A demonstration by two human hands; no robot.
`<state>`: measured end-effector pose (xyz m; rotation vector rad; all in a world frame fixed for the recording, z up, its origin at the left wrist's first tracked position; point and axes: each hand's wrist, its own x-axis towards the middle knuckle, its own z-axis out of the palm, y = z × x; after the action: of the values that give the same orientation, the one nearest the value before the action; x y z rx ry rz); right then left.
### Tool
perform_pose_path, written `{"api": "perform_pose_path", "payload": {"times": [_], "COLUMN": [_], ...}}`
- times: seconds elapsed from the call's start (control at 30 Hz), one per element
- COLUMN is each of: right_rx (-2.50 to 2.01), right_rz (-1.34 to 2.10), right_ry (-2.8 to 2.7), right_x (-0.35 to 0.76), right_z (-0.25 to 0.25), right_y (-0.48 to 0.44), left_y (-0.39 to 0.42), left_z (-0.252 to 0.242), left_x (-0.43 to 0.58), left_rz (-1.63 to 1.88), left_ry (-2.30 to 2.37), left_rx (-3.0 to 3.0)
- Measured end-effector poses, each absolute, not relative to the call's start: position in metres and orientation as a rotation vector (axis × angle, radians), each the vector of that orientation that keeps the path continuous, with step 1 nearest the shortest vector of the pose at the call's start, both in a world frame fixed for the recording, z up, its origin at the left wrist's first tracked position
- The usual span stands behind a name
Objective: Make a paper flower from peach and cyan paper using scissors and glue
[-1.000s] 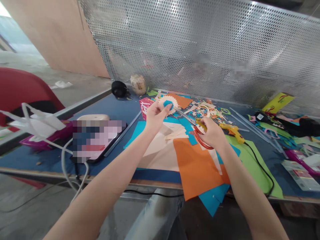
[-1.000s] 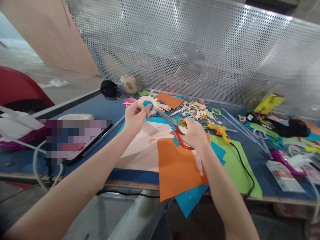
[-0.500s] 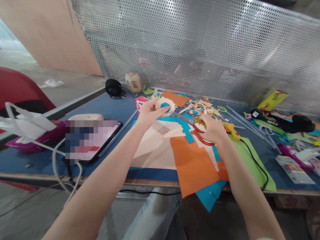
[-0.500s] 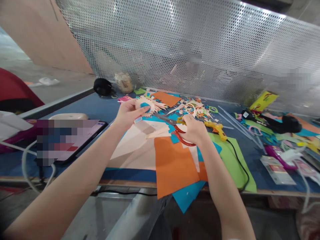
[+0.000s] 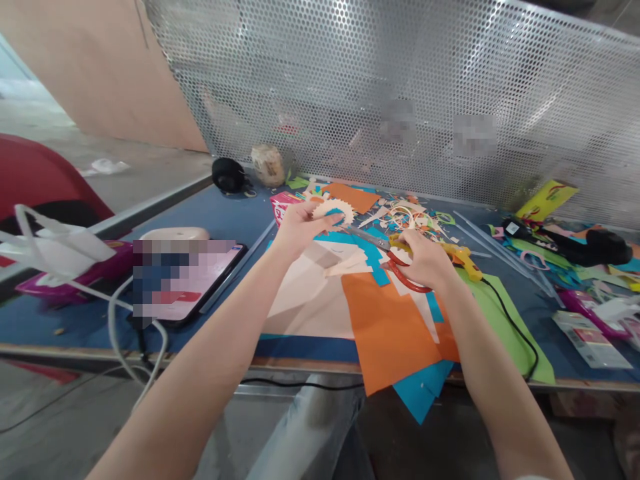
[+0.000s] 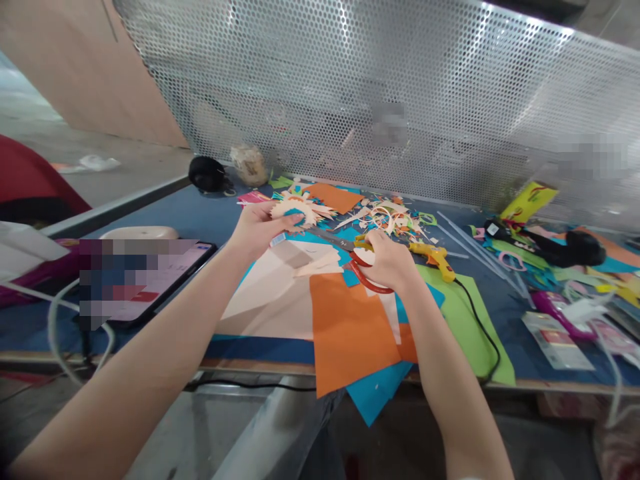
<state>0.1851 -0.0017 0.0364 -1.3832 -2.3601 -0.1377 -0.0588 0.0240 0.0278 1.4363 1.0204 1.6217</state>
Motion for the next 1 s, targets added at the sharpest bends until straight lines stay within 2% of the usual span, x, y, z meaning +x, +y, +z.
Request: {"api": "perform_pose_path", "payload": {"times": [1.0], "right_rx": [-1.588], "right_rz": [-0.706], "right_ry": [-2.427], "right_x": [0.175], "right_z": [0.041], "right_y": [-0.014], "left_y": [0.019], "left_z": [0.031], "left_x": [-0.053], "left_rz": [1.525], "left_ry": [1.041], "left_rx": [1.269]}}
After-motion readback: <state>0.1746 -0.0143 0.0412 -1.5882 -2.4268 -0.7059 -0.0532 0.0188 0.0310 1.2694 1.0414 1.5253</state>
